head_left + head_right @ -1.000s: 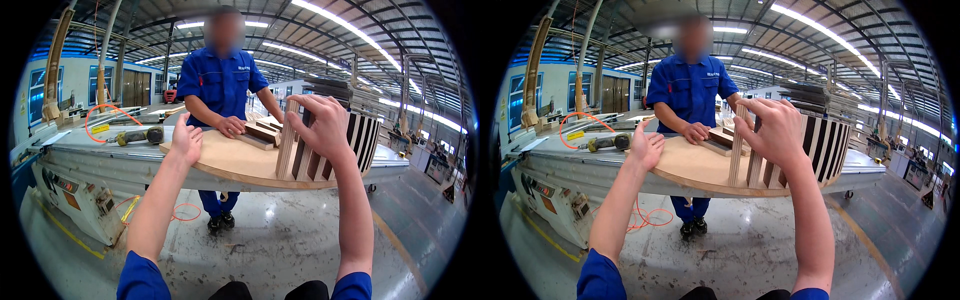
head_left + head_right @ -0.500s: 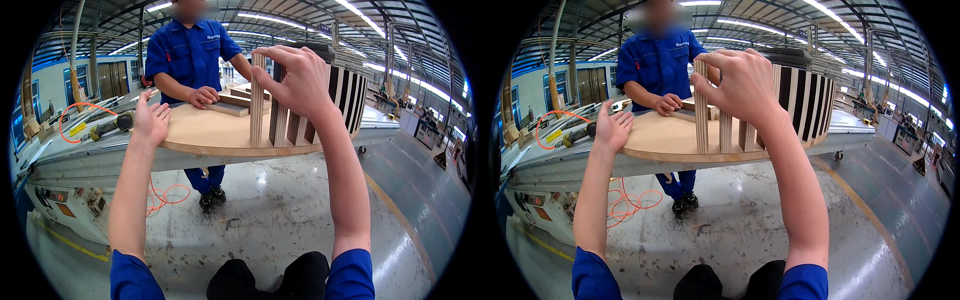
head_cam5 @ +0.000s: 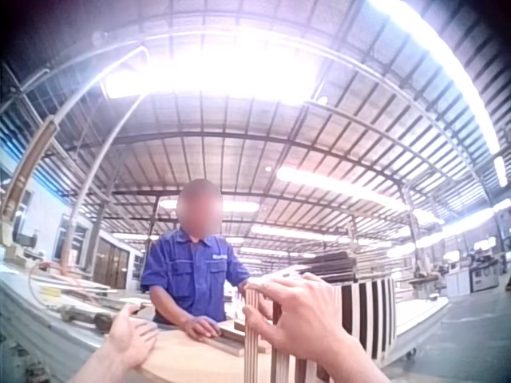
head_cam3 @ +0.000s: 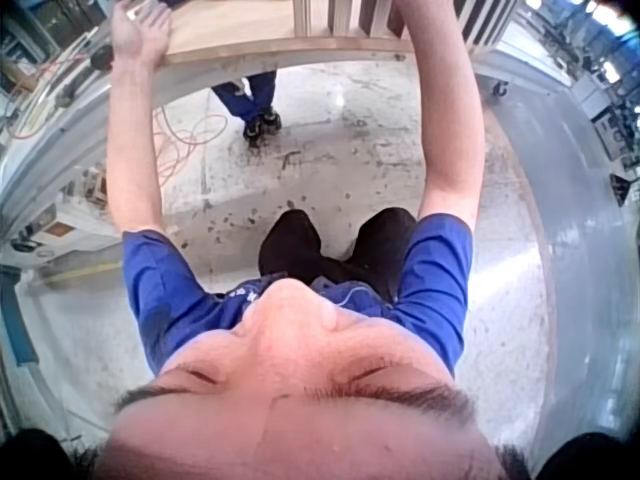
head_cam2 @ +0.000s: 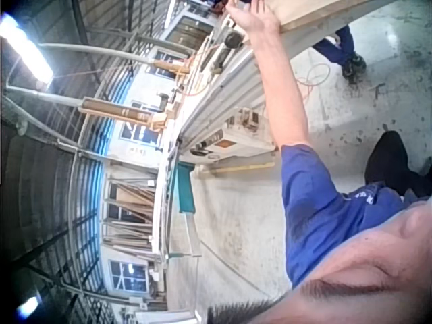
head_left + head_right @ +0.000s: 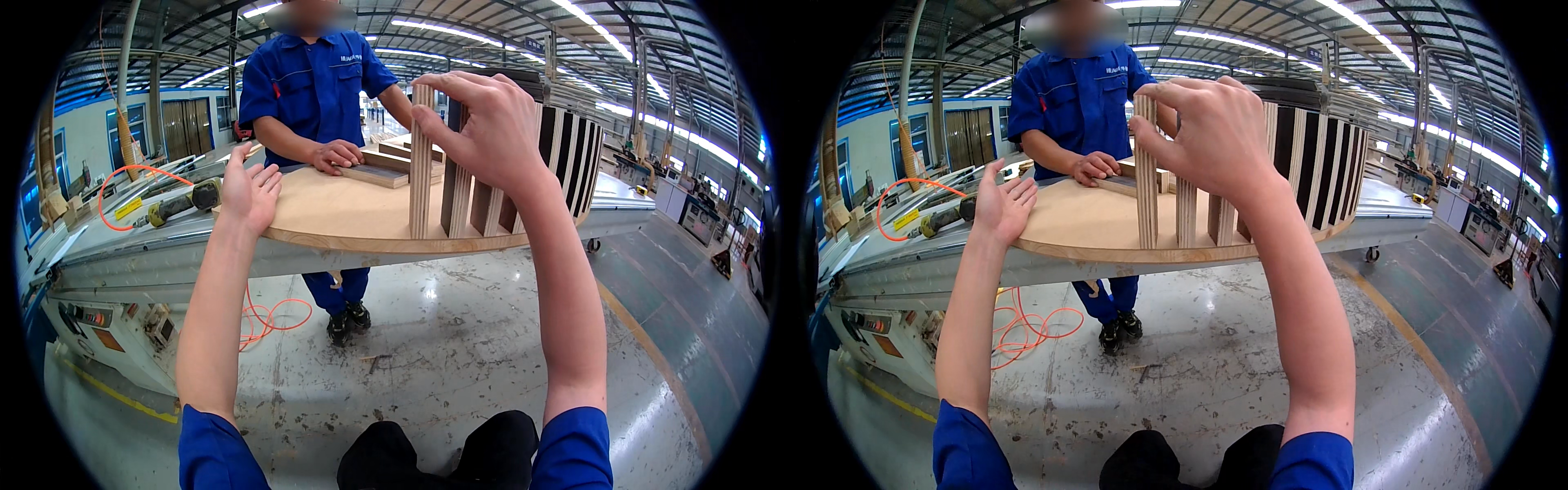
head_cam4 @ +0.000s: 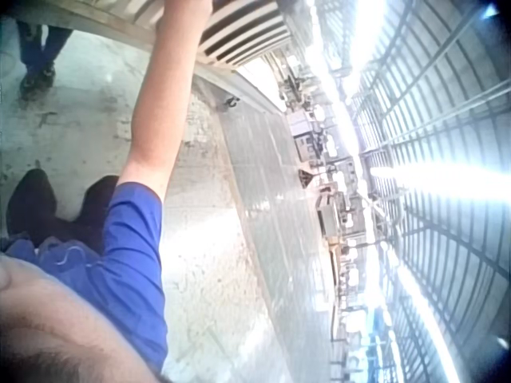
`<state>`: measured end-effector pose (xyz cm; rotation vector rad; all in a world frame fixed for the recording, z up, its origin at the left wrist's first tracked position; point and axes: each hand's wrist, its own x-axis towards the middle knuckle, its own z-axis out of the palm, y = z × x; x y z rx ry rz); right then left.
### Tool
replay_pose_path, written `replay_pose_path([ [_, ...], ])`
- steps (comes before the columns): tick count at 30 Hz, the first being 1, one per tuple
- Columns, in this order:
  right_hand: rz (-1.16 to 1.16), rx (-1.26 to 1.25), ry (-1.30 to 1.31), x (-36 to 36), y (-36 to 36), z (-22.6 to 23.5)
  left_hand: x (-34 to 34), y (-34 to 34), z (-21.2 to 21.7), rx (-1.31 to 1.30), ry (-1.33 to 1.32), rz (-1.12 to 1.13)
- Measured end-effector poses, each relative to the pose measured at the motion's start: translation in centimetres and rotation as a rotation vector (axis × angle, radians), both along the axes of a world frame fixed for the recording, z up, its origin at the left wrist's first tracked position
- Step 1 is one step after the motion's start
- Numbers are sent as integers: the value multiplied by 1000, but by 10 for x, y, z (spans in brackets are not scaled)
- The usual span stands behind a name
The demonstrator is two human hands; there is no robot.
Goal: The person assembles a wooden furniture frame by attaching vertical slats to a curved base. They position each slat by hand and secure it using a pneumatic nail gun. A coworker assists by holding the base and handing over slats.
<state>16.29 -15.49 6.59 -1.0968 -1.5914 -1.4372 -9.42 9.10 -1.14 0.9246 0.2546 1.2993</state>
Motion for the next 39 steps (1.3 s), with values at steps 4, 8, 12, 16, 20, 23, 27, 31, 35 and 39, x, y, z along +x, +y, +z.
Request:
replay_pose_path([
  [4,-33,-91,40,5,0,0,1,-3,0,2,-4,1],
  [8,-31,-48,30,1,-1,0,0,-2,-1,16,-3,-2],
  [12,10,15,-7,-1,-1,0,-1,-2,-1,16,2,1],
  [16,2,-1,2,0,0,-1,0,-3,-1,14,5,5],
  [20,-31,-25,19,-2,-4,0,2,-3,-1,12,9,-2],
  [23,-12,-1,6,-2,-1,0,-1,-5,0,4,6,10],
  [27,-24,-46,42,-6,-6,0,2,-7,0,0,-3,9],
  [31,-47,-55,31,-5,-5,1,3,-3,-1,-9,-19,10],
  [35,-35,-72,41,-3,-4,1,3,-3,-1,-13,-23,14],
  [39,-50,-64,34,-4,-6,0,3,-4,-2,-6,-42,18],
])
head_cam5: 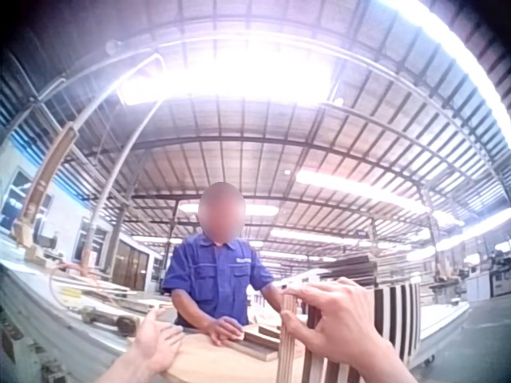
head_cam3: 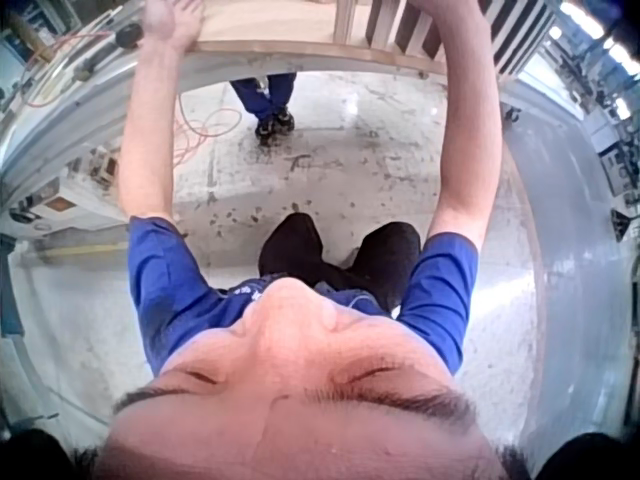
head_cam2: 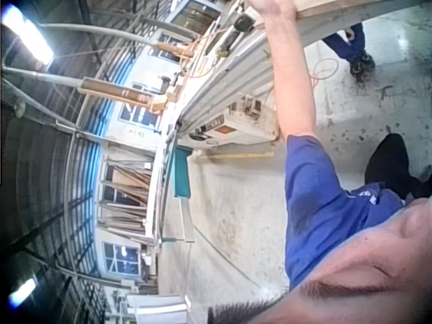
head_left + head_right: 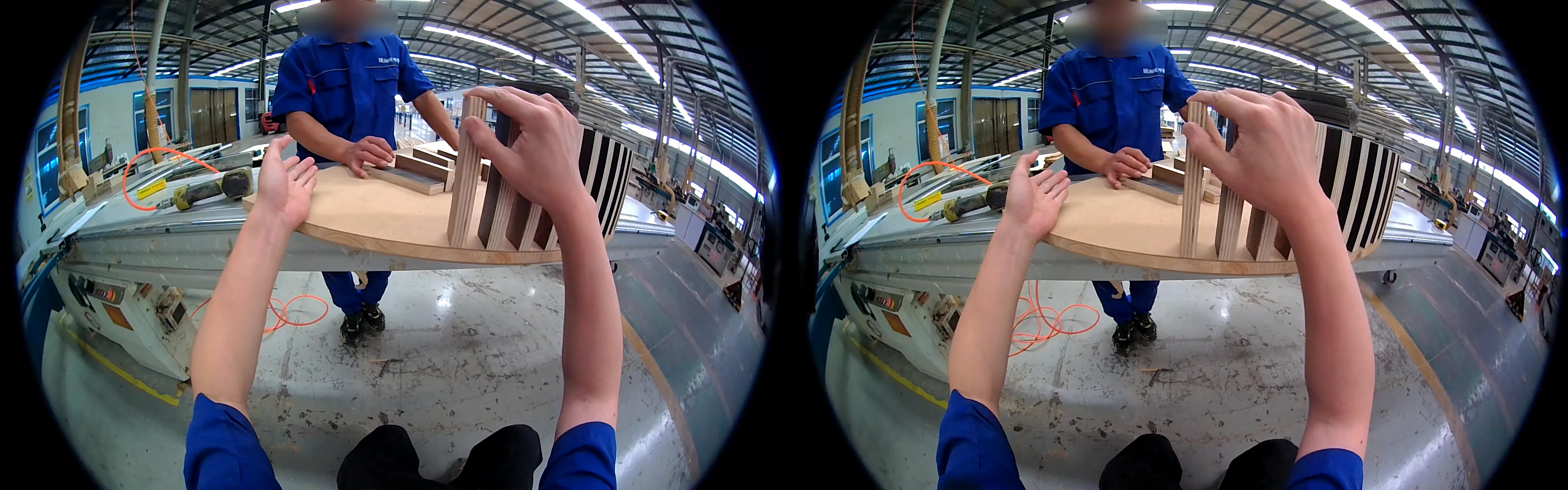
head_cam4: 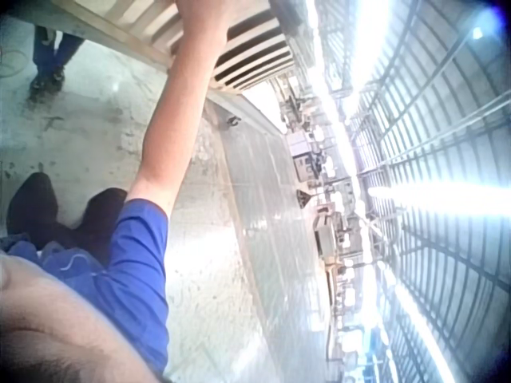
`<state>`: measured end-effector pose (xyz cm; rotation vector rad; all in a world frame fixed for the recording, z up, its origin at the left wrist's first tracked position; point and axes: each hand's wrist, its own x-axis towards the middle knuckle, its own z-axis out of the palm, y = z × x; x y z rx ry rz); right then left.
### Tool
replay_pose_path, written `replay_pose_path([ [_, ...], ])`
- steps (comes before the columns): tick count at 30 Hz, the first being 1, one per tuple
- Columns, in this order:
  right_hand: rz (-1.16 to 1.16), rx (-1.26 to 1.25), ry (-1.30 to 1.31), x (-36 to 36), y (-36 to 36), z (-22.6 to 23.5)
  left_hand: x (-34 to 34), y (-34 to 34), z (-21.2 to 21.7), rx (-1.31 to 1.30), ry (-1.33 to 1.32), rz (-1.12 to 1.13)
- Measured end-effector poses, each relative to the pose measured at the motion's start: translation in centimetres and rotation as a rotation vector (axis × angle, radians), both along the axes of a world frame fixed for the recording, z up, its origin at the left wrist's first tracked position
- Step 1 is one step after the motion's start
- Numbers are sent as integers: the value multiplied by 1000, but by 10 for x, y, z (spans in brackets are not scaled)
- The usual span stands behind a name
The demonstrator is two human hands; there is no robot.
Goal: The person assembles a wooden furniture frame by attaching vertical slats to a curved base. They position each slat by hand and secure it using a pneumatic nail gun. A coworker assists by holding the base and handing over slats.
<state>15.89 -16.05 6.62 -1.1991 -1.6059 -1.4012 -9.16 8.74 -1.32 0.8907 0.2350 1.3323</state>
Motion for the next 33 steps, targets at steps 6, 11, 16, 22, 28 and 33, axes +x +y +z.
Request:
replay_pose_path([
  [6,16,1,5,3,3,0,-1,-8,2,-13,-54,19],
  [11,37,-17,27,-6,0,-1,-27,-20,-3,66,-241,80],
  [16,-1,-45,70,-5,-5,1,-85,-4,-22,54,-446,282],
  [22,15,-11,55,-2,3,0,-173,20,-58,-103,-529,609],
  [28,49,-16,26,1,-3,1,-228,61,-95,-197,-387,786],
  [33,75,51,-11,0,7,-2,-204,32,-69,-102,-445,669],
])
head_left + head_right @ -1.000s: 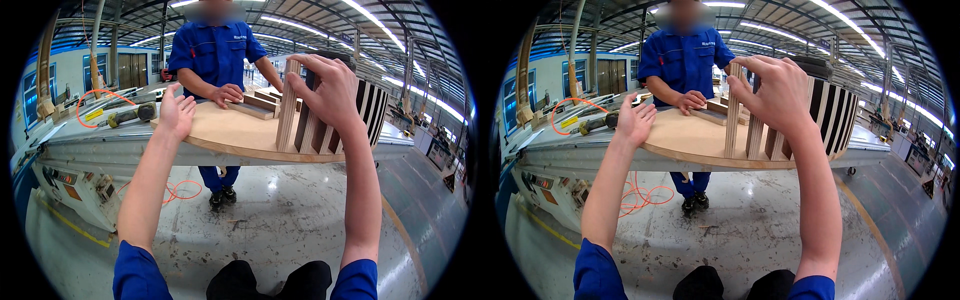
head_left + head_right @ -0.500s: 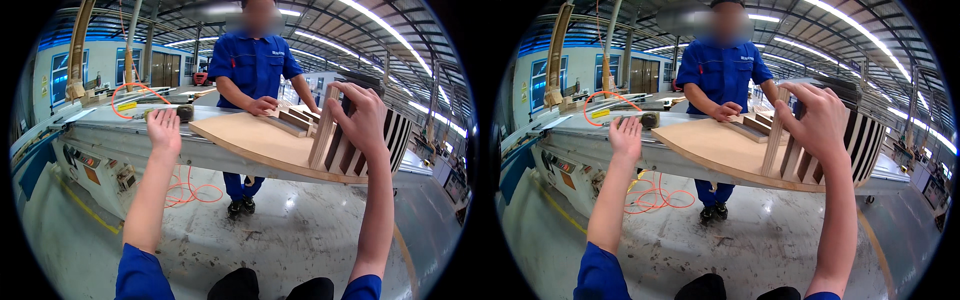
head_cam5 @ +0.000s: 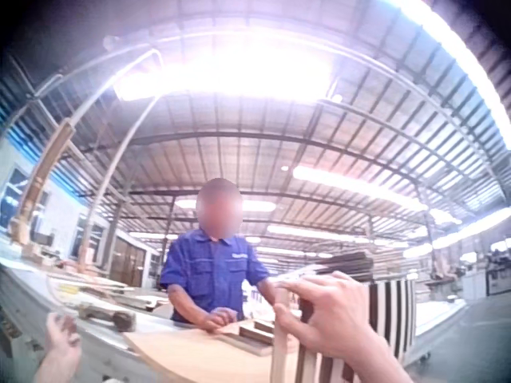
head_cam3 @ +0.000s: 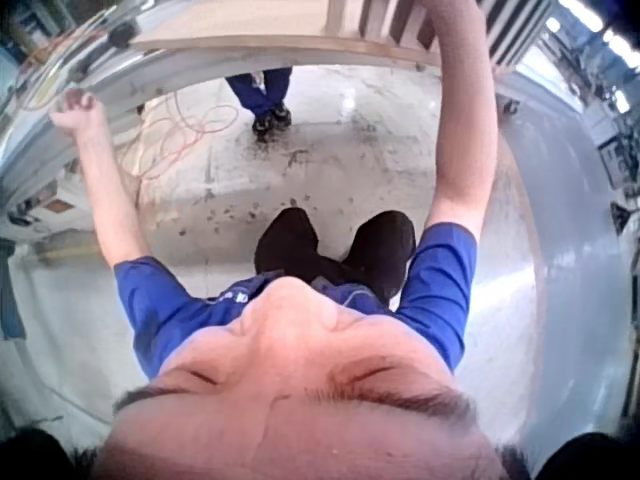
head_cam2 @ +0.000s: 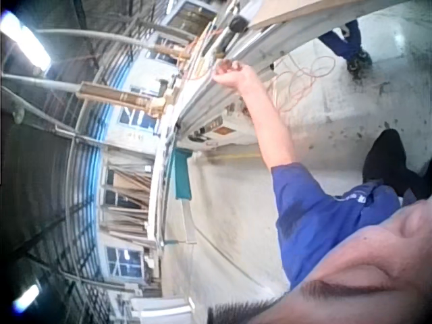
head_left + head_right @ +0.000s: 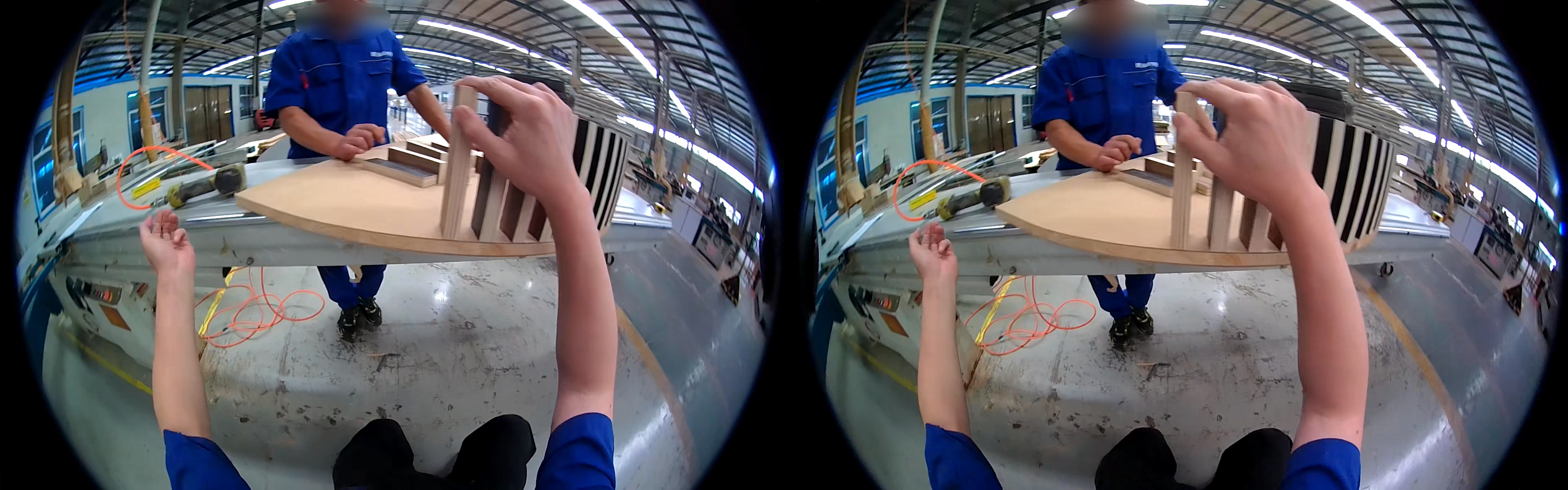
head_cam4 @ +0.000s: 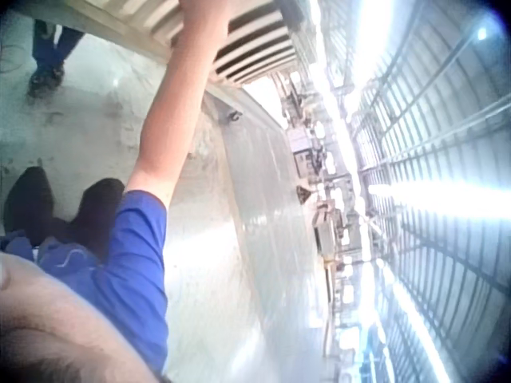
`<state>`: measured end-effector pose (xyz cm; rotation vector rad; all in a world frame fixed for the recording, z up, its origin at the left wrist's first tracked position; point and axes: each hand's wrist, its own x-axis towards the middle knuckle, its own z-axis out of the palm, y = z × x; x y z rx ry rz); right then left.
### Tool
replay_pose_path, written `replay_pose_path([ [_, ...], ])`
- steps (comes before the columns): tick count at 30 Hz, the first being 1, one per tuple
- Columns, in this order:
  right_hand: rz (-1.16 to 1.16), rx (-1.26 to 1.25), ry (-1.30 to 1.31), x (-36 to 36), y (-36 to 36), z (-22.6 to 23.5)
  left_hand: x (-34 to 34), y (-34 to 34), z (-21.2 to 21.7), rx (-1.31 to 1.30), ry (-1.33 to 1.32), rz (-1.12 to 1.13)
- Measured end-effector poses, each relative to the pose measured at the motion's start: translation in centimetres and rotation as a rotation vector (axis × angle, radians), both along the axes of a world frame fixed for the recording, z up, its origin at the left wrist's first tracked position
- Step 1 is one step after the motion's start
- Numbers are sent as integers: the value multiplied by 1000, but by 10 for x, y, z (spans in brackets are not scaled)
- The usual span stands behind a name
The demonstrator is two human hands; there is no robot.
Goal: The person assembles a wooden furniture frame by attaching vertical slats to a curved base. They position each slat by hand and secure it using a pneumatic nail gun. A coworker assists by holding the base and handing over slats.
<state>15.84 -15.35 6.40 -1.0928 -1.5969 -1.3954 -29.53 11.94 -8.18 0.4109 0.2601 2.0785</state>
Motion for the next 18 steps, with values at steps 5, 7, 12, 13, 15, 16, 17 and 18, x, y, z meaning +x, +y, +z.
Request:
replay_pose_path([
  [5,-7,-15,15,-3,-2,1,85,-75,42,373,534,-190],
  [7,16,-34,7,0,0,1,125,-105,52,487,792,-288],
  [12,-46,-79,23,-4,-13,6,198,-117,69,545,559,-770],
  [13,-22,-73,3,-2,-11,5,203,-112,69,484,450,-809],
  [15,-19,-103,30,-5,-15,5,210,-103,69,382,286,-832],
  [16,-6,-91,18,-5,-12,6,203,-93,67,337,227,-801],
  [17,-5,-88,13,-3,-11,5,196,-84,64,287,171,-774],
  [18,12,-42,-20,-1,-8,5,190,-81,64,247,128,-674],
])
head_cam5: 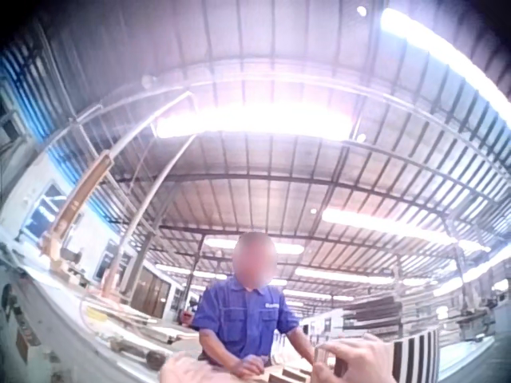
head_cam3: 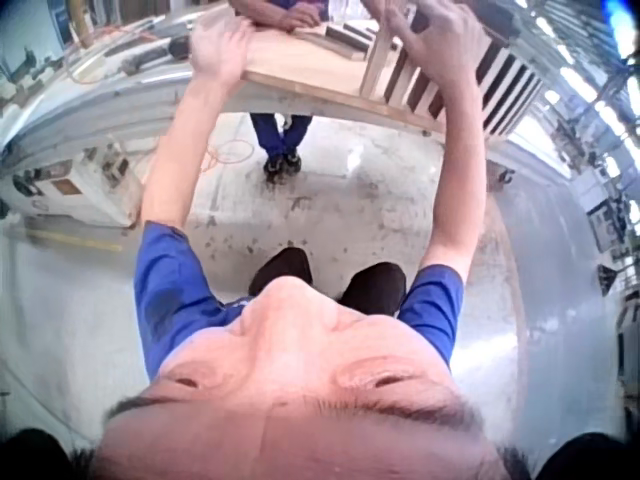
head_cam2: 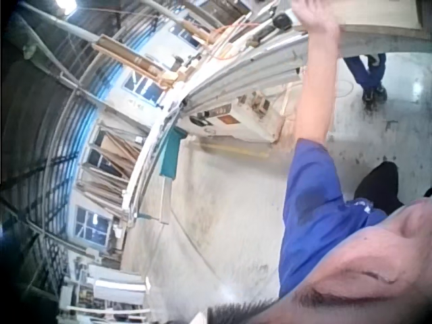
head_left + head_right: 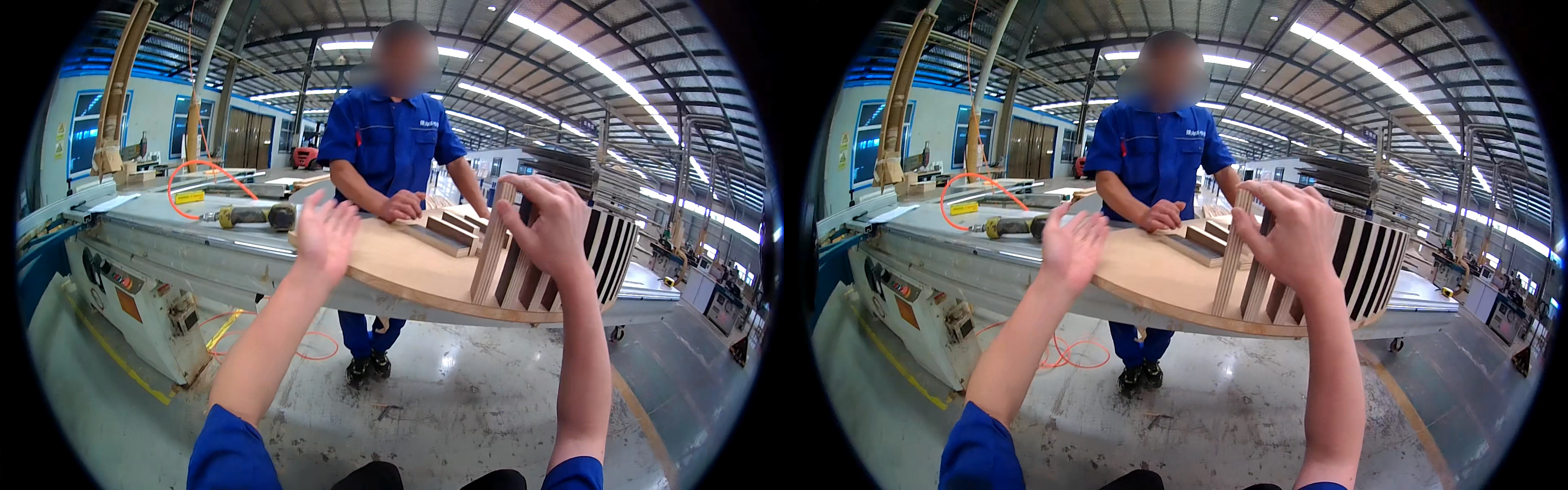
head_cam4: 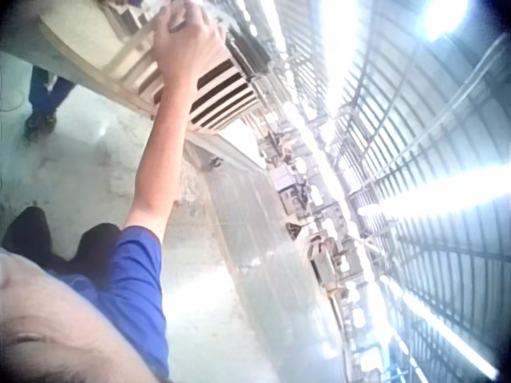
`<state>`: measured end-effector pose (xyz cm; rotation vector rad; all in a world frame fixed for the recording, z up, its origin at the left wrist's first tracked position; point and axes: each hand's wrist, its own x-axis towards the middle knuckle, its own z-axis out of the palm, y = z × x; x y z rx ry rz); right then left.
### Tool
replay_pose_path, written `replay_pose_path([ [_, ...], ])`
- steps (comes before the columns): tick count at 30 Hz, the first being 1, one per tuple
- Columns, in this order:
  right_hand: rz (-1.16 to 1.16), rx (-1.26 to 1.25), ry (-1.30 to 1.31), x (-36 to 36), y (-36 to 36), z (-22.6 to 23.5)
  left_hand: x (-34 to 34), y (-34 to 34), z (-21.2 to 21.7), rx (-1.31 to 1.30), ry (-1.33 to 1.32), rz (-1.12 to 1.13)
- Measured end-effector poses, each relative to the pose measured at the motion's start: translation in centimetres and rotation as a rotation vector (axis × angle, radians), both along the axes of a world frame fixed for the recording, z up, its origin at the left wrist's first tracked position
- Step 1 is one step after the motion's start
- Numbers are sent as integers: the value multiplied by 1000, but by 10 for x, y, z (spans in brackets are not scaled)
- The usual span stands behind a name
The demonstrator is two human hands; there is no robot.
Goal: The person assembles a wooden furniture frame by attaching vertical slats to a curved base. They position each slat by hand and secure it using a pneumatic nail gun. A coworker assists by holding the base and handing over slats.
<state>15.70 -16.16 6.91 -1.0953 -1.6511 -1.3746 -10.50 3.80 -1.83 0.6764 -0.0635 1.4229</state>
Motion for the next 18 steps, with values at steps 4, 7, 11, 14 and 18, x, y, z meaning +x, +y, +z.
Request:
replay_pose_path([
  [4,-12,-49,45,-4,-3,-1,-48,48,-12,-122,-139,375],
  [7,-2,-23,37,-2,-2,-1,-82,65,-13,-172,-245,500],
  [11,-14,-16,50,-6,0,-3,-135,99,-30,-226,-291,562],
  [14,-21,-12,19,1,1,-5,-142,103,-49,-257,-283,591],
  [18,-23,-2,28,-1,-4,-1,-168,110,-49,-253,-269,612],
])
